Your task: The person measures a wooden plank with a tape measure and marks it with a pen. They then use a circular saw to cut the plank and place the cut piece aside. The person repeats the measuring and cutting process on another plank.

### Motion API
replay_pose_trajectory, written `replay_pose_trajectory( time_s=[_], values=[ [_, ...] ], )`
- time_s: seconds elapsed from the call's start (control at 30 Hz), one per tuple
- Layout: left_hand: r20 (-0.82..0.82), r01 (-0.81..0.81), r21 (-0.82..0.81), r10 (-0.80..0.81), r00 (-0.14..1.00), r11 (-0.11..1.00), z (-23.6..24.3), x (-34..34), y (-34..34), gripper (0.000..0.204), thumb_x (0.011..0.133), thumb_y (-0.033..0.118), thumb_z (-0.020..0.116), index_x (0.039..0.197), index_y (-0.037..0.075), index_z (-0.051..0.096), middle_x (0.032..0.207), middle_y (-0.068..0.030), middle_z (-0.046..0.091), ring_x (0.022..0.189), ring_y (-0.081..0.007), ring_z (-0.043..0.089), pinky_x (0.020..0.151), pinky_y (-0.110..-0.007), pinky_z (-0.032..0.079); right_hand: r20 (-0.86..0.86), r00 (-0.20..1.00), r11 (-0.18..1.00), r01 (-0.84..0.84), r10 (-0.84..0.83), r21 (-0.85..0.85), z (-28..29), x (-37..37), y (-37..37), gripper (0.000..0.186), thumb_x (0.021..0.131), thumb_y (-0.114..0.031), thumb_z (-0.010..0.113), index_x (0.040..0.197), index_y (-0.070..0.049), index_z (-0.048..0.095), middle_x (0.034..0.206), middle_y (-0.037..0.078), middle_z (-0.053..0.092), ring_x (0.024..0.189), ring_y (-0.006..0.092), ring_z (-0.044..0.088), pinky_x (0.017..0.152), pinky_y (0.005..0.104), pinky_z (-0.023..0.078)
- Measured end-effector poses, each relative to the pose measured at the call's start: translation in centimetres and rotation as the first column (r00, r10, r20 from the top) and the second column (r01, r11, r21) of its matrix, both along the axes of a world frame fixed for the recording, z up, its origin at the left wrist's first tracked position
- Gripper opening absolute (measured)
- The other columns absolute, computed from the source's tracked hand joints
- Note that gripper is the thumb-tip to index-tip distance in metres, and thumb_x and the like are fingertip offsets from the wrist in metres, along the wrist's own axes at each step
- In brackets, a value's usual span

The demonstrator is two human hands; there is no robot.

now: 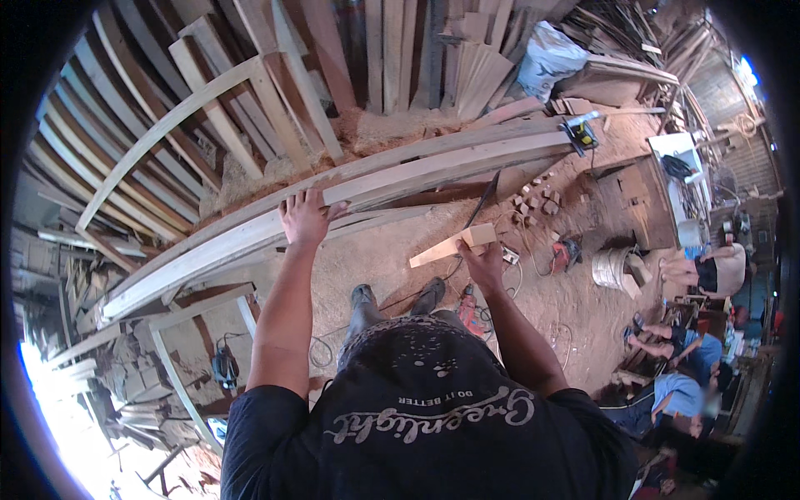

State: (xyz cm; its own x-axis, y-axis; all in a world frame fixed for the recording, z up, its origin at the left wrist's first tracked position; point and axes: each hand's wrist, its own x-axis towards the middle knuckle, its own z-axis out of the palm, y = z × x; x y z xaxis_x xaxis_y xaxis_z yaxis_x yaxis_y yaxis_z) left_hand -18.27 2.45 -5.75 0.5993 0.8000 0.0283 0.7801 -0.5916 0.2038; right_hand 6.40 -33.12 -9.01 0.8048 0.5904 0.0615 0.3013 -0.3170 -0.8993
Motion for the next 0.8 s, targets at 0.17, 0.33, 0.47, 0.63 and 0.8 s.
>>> replay_pose_trajectory(
  time_s=[0.17,0.33,0.47,0.63,0.8],
  values=[
    [-0.012,0.02,0.034,-0.019,1.0,0.999,0.1,0.2,1.7,0.091,0.087,0.085,0.062,0.14,0.012,0.066,0.133,-0.0185,0.071,0.132,-0.0389,0.062,0.114,-0.056,0.043,-0.089,0.994,0.993,0.075,-0.066,0.096,3.1,-1.4,1.2,0.038,0.088,-0.021,0.089,0.116,-0.004,0.07,0.106,0.008,0.077,0.101,0.0195,0.072,0.09,0.0379,0.056],
    [-0.067,0.029,-0.141,-0.039,0.997,0.99,1.9,1.1,2.8,0.103,0.073,0.089,0.071,0.142,0.012,0.066,0.142,-0.0192,0.067,0.138,-0.0398,0.058,0.116,-0.056,0.042,-0.157,0.979,0.979,0.151,-0.13,0.133,4.4,-1.5,1.1,0.042,0.087,-0.022,0.09,0.119,-0.004,0.069,0.109,0.009,0.077,0.103,0.0194,0.073,0.093,0.0377,0.055],
    [-0.141,0.106,-0.018,-0.108,0.984,0.994,2.1,1.5,3.2,0.106,0.067,0.084,0.081,0.146,0.016,0.064,0.144,-0.0167,0.063,0.139,-0.0378,0.052,0.119,-0.054,0.039,-0.173,0.976,0.967,0.165,-0.132,0.192,4.4,-1.4,0.6,0.046,0.088,-0.02,0.09,0.124,-0.003,0.067,0.109,0.008,0.076,0.102,0.0181,0.072,0.091,0.0356,0.057],
    [-0.091,0.097,-0.033,-0.1,0.991,0.995,-1.4,1.4,5.6,0.1,0.071,0.081,0.08,0.143,0.014,0.064,0.139,-0.0168,0.063,0.137,-0.0372,0.052,0.117,-0.057,0.039,-0.12,0.978,0.955,0.193,-0.169,0.226,4.2,-1.6,0.5,0.05,0.089,-0.018,0.09,0.13,-0.003,0.065,0.109,0.005,0.074,0.101,0.0147,0.071,0.089,0.0324,0.059],
    [-0.056,0.101,-0.024,-0.103,0.993,0.995,-2.5,1.4,5.9,0.103,0.074,0.082,0.078,0.147,0.013,0.058,0.143,-0.018,0.061,0.138,-0.0382,0.051,0.117,-0.057,0.038,-0.055,0.969,0.959,0.246,-0.241,0.137,5.2,-1.4,-0.7,0.053,0.084,-0.025,0.092,0.124,-0.001,0.066,0.11,0.011,0.076,0.104,0.022,0.072,0.093,0.0396,0.056]
  ],
)
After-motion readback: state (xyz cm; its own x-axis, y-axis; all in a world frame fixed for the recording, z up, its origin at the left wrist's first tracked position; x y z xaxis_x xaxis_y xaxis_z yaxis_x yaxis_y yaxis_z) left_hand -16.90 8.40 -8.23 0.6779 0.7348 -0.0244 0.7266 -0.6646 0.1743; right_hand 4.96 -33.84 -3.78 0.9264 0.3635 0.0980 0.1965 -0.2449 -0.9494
